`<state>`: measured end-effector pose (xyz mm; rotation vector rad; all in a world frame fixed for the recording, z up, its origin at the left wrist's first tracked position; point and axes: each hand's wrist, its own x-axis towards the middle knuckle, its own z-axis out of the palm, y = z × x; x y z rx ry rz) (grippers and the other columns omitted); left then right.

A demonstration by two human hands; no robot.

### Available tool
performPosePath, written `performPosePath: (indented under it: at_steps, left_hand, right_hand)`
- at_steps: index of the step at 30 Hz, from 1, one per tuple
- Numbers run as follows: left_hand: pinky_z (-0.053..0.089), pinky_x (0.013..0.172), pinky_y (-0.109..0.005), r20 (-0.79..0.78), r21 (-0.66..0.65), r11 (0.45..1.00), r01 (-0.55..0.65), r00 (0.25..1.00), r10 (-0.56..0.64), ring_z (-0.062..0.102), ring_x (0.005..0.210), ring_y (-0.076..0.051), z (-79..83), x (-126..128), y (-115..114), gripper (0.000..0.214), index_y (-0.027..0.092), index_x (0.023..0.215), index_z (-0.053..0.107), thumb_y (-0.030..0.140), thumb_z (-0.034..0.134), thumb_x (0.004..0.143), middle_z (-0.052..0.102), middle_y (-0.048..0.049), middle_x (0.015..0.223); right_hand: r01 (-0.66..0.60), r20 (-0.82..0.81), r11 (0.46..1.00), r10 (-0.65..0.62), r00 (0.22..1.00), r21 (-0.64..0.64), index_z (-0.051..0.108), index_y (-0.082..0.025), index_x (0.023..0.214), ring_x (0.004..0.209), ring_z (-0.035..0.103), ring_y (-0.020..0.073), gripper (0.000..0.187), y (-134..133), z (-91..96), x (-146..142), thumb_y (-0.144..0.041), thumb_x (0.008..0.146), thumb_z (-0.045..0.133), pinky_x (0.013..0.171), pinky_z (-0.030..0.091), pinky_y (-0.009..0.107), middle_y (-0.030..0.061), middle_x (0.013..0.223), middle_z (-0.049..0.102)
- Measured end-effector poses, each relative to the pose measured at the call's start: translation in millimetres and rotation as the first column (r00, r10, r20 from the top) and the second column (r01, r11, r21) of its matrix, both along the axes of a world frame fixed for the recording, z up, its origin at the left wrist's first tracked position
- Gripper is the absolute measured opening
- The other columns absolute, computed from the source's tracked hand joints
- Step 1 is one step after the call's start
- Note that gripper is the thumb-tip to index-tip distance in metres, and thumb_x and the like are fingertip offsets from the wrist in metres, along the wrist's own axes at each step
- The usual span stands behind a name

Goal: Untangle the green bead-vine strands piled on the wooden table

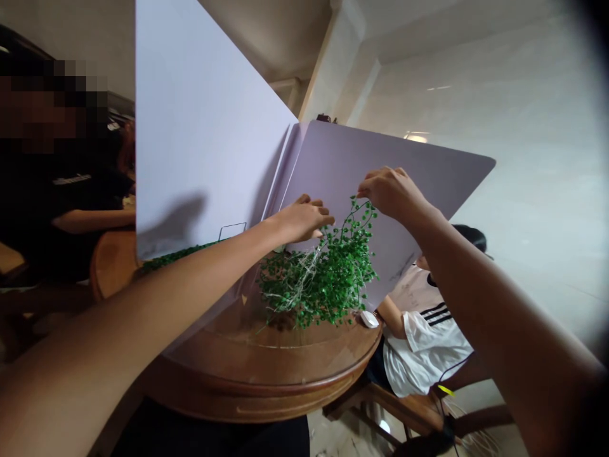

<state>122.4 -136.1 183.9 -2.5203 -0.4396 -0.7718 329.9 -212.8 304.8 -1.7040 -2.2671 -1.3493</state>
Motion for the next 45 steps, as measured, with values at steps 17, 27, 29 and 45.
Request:
performPosePath:
  at_steps: [17, 27, 29, 45]
  left_hand:
    - [0.027, 0.085, -0.033, -0.112, 0.164, 0.984, -0.075, 0.989, 0.094, 0.056, 0.087, -0.02, 28.3, -62, -9, 0.017, 0.017, 0.087, 0.068, 0.02, 0.055, 0.097, 0.068, -0.0049, 0.083]
    - [0.032, 0.083, -0.032, -0.105, 0.121, 0.973, -0.197, 0.972, 0.21, 0.058, 0.087, -0.02, 36.3, -125, 19, 0.028, 0.019, 0.088, 0.071, 0.029, 0.046, 0.097, 0.069, -0.0053, 0.085]
    - [0.033, 0.086, -0.032, -0.092, 0.084, 0.97, -0.23, 0.967, 0.237, 0.058, 0.085, -0.019, 36.4, -135, 22, 0.029, 0.019, 0.089, 0.072, 0.031, 0.046, 0.096, 0.069, -0.0056, 0.086]
    - [0.022, 0.083, -0.026, -0.031, -0.089, 0.913, -0.398, 0.917, 0.397, 0.055, 0.094, -0.015, 14.1, -197, 67, 0.04, 0.01, 0.105, 0.073, 0.035, 0.043, 0.102, 0.074, -0.0054, 0.097]
  right_hand:
    - [0.173, 0.029, 0.985, -0.172, 0.985, -0.023, 0.077, -0.026, 0.085, 0.094, 0.066, 0.0186, 0.03, -9, -19.4, 48, -0.007, 0.091, 0.054, 0.074, 0.036, 0.031, 0.0028, 0.102, 0.077]
    - [0.201, -0.014, 0.98, -0.201, 0.98, -0.008, 0.075, -0.027, 0.084, 0.093, 0.066, 0.0177, 0.029, -17, -19.0, 82, -0.008, 0.087, 0.053, 0.071, 0.035, 0.03, 0.0007, 0.098, 0.076]
    - [0.209, -0.023, 0.978, -0.209, 0.978, -0.002, 0.075, -0.027, 0.084, 0.092, 0.065, 0.0181, 0.028, -19, -18.5, 87, -0.008, 0.086, 0.054, 0.071, 0.034, 0.03, 0.0011, 0.098, 0.076]
    - [0.25, -0.01, 0.968, -0.25, 0.968, 0.007, 0.073, -0.025, 0.087, 0.091, 0.062, 0.0197, 0.028, -40, -9.7, 115, -0.004, 0.083, 0.054, 0.07, 0.032, 0.03, 0.0034, 0.104, 0.073]
